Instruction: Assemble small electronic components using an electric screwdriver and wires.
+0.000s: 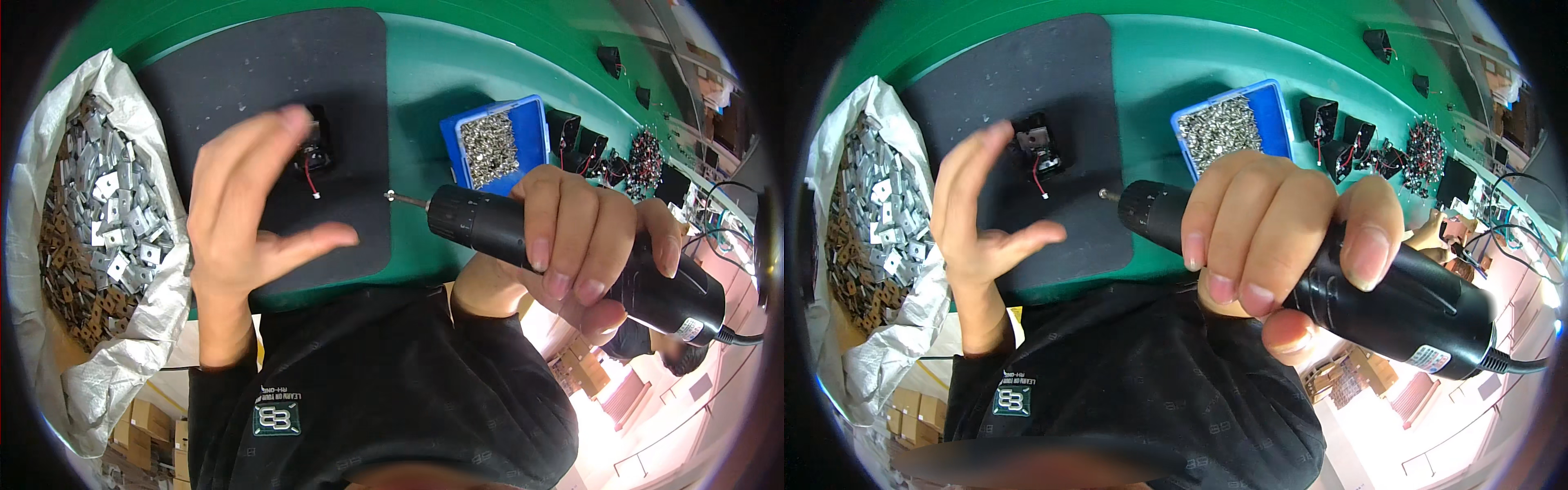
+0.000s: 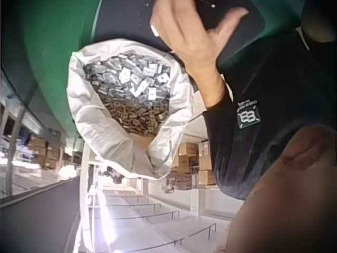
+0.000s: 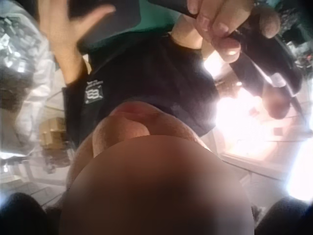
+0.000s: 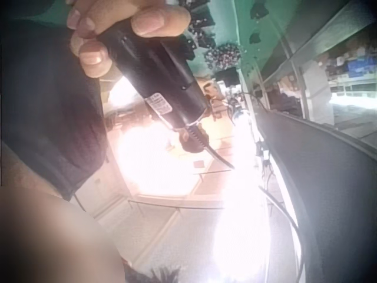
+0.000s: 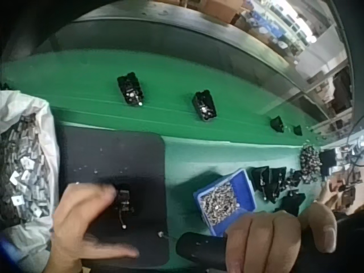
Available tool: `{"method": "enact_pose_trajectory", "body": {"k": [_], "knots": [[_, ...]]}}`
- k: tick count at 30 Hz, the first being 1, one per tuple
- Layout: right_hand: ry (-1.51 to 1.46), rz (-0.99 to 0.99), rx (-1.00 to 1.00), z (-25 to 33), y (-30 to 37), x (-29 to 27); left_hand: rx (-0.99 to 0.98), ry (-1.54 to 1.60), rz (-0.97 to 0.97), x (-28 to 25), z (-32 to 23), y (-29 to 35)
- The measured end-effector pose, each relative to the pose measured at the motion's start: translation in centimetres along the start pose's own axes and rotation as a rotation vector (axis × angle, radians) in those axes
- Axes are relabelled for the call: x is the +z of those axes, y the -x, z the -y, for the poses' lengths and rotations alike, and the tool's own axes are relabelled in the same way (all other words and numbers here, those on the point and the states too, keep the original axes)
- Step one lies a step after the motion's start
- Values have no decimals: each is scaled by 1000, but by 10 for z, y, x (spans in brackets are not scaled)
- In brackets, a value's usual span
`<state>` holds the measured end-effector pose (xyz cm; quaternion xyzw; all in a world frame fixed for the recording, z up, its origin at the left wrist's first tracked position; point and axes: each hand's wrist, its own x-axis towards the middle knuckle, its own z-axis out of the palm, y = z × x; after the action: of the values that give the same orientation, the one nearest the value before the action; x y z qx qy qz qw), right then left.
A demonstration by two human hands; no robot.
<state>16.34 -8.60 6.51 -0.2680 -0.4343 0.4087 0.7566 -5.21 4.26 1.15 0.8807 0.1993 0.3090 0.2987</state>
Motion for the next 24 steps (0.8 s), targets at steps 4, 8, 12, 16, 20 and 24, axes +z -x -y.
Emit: {"method": "enact_pose_trajectory", "body": {"k": [4,8,12,16,20,24], "knots": [[82,-50,-18,-11,-6,20,-237,-138,147,0,1,1],[147,-81,-76,-34,-13,36,-310,-113,220,7,13,7],[225,1,-53,-48,-13,39,-271,-23,196,9,18,9],[274,19,-45,-53,-16,40,-254,-13,204,10,18,6],[267,38,-57,-58,-16,36,-266,-7,187,9,18,7],[308,42,-13,-56,-17,35,-264,11,181,12,18,5]]}}
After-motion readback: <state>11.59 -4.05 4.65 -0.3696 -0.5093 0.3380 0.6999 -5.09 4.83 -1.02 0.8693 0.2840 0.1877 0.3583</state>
